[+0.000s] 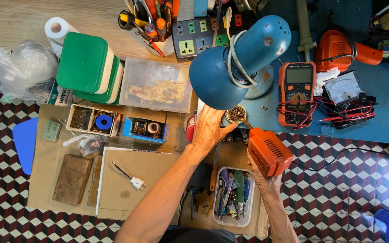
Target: The person plugs in a heat gun and uses it to heat a small black electronic component on a workbench. They then use pliers to adjust the component and continue heating it with the heat gun.
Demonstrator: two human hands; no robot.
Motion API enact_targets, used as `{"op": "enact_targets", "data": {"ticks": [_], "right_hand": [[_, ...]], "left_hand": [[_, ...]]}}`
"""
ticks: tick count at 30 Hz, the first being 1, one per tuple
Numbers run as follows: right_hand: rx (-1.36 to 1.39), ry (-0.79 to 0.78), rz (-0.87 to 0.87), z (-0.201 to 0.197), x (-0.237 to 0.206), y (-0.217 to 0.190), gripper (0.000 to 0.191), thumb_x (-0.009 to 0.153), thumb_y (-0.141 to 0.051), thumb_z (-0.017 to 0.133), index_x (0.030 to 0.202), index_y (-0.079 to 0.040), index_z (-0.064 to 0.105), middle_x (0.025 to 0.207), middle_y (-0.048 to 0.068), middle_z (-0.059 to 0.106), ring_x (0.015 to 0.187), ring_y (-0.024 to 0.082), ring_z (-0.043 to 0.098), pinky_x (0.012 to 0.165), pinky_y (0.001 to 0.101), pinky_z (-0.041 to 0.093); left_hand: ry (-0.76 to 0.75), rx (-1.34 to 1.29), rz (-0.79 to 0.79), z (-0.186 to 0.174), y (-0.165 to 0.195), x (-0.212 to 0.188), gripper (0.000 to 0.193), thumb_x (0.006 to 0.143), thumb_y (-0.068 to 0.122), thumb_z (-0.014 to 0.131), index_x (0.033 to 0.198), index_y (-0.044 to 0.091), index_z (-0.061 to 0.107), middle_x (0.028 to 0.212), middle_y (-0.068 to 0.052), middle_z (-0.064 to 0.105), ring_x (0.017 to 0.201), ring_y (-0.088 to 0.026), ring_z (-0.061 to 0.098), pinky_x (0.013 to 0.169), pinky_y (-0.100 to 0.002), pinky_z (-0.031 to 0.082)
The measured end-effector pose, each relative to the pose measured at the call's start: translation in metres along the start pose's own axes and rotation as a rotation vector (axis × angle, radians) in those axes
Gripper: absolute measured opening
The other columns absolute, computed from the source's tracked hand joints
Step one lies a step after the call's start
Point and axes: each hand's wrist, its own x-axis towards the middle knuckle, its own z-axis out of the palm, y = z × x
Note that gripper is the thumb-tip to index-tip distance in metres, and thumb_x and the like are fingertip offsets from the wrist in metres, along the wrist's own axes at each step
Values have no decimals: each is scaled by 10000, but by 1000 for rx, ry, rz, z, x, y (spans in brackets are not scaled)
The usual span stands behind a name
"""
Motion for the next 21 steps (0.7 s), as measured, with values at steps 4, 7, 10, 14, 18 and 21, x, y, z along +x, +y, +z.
{"op": "enact_targets", "data": {"ticks": [4,7,10,14,18,21], "right_hand": [[175,-44,-38,-4,-2,8,512,826,-126,793,1287,-66,579,1080,44,693,818,116,691,710,269,615],[212,-69,-131,-7,-3,16,496,852,-88,783,1296,-37,569,1156,61,675,938,132,681,801,270,600],[280,-98,-166,-10,-2,22,493,868,-70,779,1304,-21,555,1199,74,664,1008,146,678,854,274,595],[245,-101,-163,-14,-2,22,520,855,-103,799,1302,-23,546,1184,81,666,995,156,679,845,283,596],[187,-73,-158,-13,-5,16,554,841,-174,800,1311,-55,531,1206,59,655,1008,153,679,847,282,617],[181,-76,-122,-9,-7,9,521,849,-168,800,1297,-59,559,1147,68,671,927,146,685,794,284,617]], "left_hand": [[3,4,2,-2,0,0,726,702,152,906,1354,83,595,1384,-160,588,1299,-375,535,1096,-460,452],[12,5,13,-2,-1,0,717,699,146,907,1343,84,601,1385,-161,582,1307,-378,528,1101,-460,448],[17,-5,16,-2,-1,0,710,699,145,905,1341,90,606,1390,-157,579,1313,-375,526,1108,-457,444],[26,-9,22,-3,-2,-1,702,702,147,901,1340,102,611,1401,-156,574,1327,-369,523,1117,-454,439],[30,8,21,-2,-4,-1,719,698,157,907,1346,95,602,1396,-158,572,1332,-371,516,1124,-459,431],[25,16,9,-2,-5,-2,722,694,161,911,1343,95,602,1385,-153,577,1327,-371,518,1125,-462,429]]}}
